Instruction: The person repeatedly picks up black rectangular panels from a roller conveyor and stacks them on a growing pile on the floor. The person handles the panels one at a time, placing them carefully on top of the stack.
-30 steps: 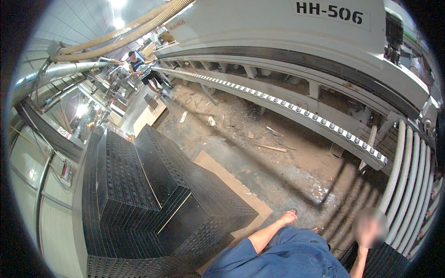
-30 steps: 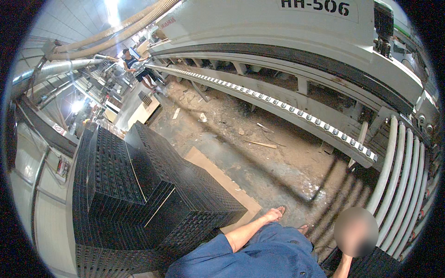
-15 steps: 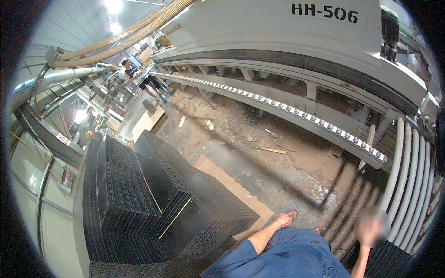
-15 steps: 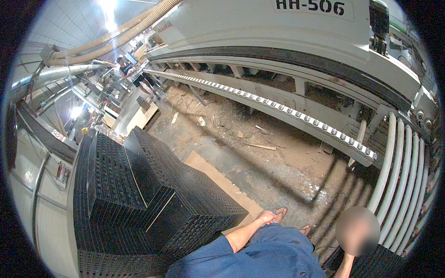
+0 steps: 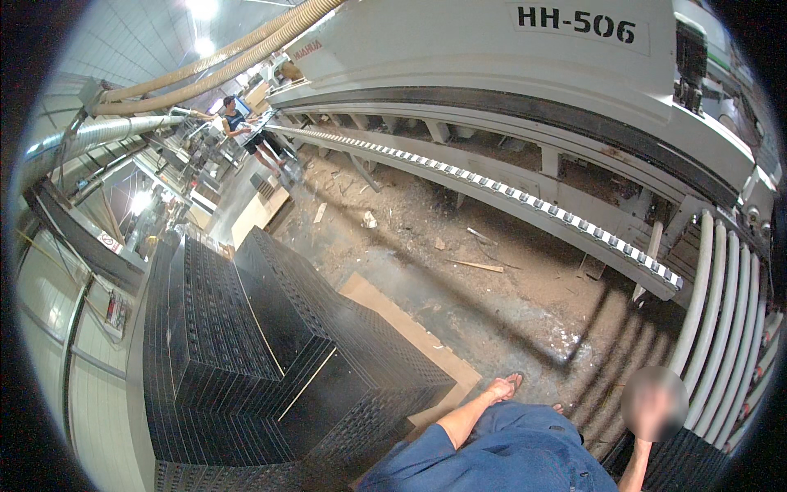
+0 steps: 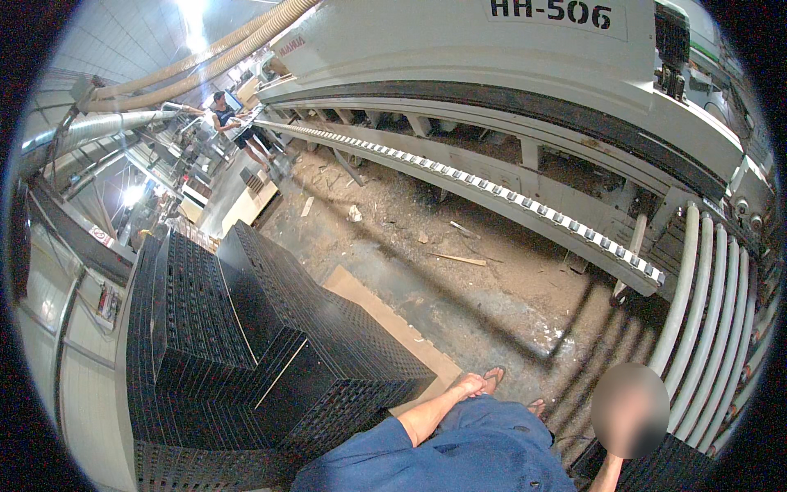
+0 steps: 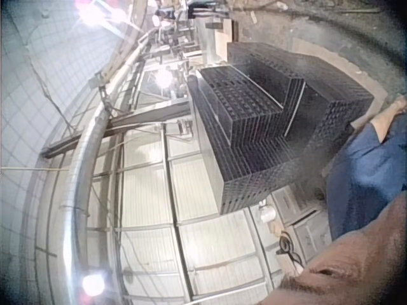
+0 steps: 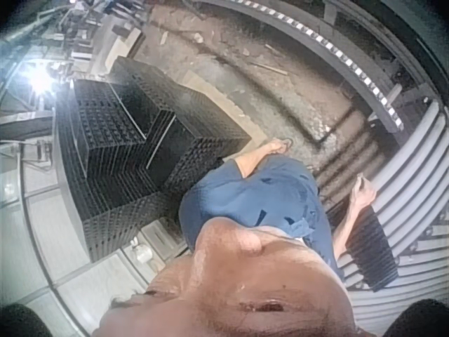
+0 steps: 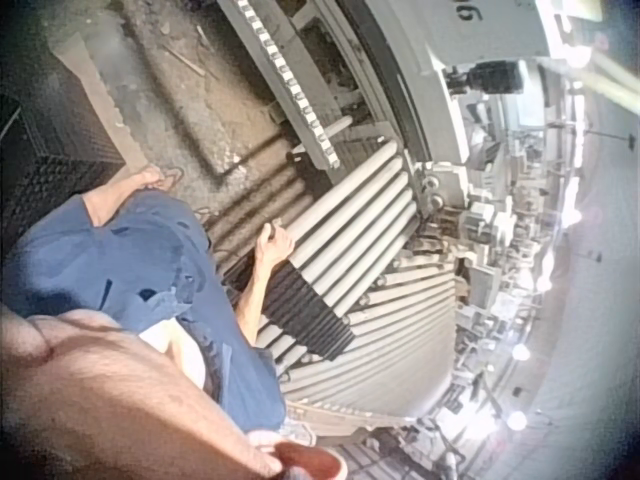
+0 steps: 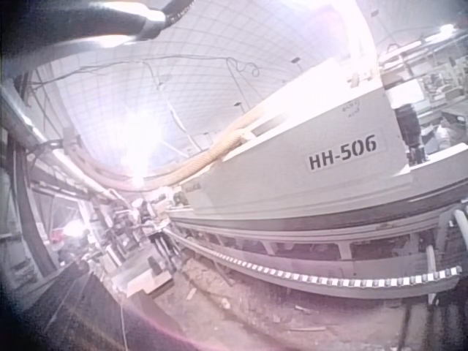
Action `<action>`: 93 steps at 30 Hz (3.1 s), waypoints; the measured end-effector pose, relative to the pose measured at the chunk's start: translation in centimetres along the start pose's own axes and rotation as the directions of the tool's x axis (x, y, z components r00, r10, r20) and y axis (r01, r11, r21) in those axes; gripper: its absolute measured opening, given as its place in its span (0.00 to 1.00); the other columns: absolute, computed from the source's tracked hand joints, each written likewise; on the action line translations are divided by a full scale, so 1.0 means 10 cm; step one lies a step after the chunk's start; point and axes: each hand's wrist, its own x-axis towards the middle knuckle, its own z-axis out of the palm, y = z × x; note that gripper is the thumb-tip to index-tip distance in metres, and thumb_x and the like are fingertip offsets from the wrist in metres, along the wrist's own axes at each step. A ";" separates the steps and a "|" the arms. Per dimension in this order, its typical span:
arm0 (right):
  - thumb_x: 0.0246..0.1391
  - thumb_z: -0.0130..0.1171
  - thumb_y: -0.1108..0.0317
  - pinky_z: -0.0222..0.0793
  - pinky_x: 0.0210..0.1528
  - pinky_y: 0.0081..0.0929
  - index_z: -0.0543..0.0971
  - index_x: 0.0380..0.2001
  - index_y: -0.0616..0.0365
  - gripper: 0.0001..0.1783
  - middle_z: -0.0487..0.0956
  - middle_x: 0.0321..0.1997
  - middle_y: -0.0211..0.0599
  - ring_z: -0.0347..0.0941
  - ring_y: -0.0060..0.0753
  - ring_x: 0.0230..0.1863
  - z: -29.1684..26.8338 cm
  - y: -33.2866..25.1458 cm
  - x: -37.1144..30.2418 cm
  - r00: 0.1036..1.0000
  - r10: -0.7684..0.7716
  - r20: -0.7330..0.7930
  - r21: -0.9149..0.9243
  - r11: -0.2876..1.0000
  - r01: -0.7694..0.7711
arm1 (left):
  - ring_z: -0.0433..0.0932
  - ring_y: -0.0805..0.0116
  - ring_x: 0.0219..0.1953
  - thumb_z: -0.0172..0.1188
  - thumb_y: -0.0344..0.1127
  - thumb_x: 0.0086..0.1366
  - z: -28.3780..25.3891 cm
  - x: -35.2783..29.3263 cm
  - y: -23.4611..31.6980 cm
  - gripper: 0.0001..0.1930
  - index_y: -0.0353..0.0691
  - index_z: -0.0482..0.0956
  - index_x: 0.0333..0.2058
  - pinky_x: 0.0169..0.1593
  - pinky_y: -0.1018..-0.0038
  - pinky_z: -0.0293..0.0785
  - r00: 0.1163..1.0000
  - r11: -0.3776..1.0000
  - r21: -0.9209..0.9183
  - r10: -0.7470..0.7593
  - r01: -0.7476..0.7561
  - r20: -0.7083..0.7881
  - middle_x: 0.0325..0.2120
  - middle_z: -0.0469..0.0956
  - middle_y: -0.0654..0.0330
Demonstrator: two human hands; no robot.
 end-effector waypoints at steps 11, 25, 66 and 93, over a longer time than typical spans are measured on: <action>0.60 0.55 0.63 0.63 0.62 0.43 0.72 0.55 0.57 0.21 0.75 0.55 0.43 0.70 0.43 0.56 0.09 0.13 0.02 0.997 0.066 0.049 0.097 0.993 -0.071 | 0.65 0.81 0.13 0.57 0.35 0.54 -0.03 0.14 -0.15 0.04 0.51 0.81 0.25 0.14 0.78 0.52 0.999 0.999 0.040 0.020 -0.022 0.030 0.15 0.73 0.72; 0.58 0.57 0.63 0.61 0.63 0.46 0.74 0.54 0.56 0.21 0.75 0.54 0.44 0.69 0.45 0.58 -0.01 -0.04 0.04 0.999 -0.031 0.013 -0.103 0.994 0.032 | 0.64 0.83 0.14 0.56 0.37 0.58 0.02 0.27 -0.29 0.13 0.55 0.81 0.42 0.14 0.80 0.52 1.000 0.999 0.044 -0.020 0.020 0.006 0.18 0.73 0.73; 0.53 0.61 0.63 0.54 0.68 0.48 0.81 0.33 0.57 0.09 0.80 0.37 0.38 0.75 0.42 0.46 -0.43 -0.94 0.28 0.999 0.053 0.005 -0.117 0.992 -0.052 | 0.65 0.81 0.13 0.57 0.35 0.53 0.01 0.14 -0.14 0.13 0.51 0.83 0.37 0.15 0.78 0.52 1.000 0.999 0.026 -0.023 0.023 -0.020 0.15 0.72 0.72; 0.53 0.60 0.63 0.53 0.68 0.47 0.81 0.33 0.57 0.10 0.80 0.36 0.38 0.75 0.41 0.46 -0.44 -0.96 0.28 0.997 0.080 -0.006 -0.054 0.995 -0.080 | 0.65 0.82 0.14 0.57 0.32 0.54 0.01 0.05 -0.07 0.05 0.49 0.82 0.26 0.15 0.77 0.53 1.000 1.000 -0.030 0.008 -0.008 -0.016 0.25 0.80 0.75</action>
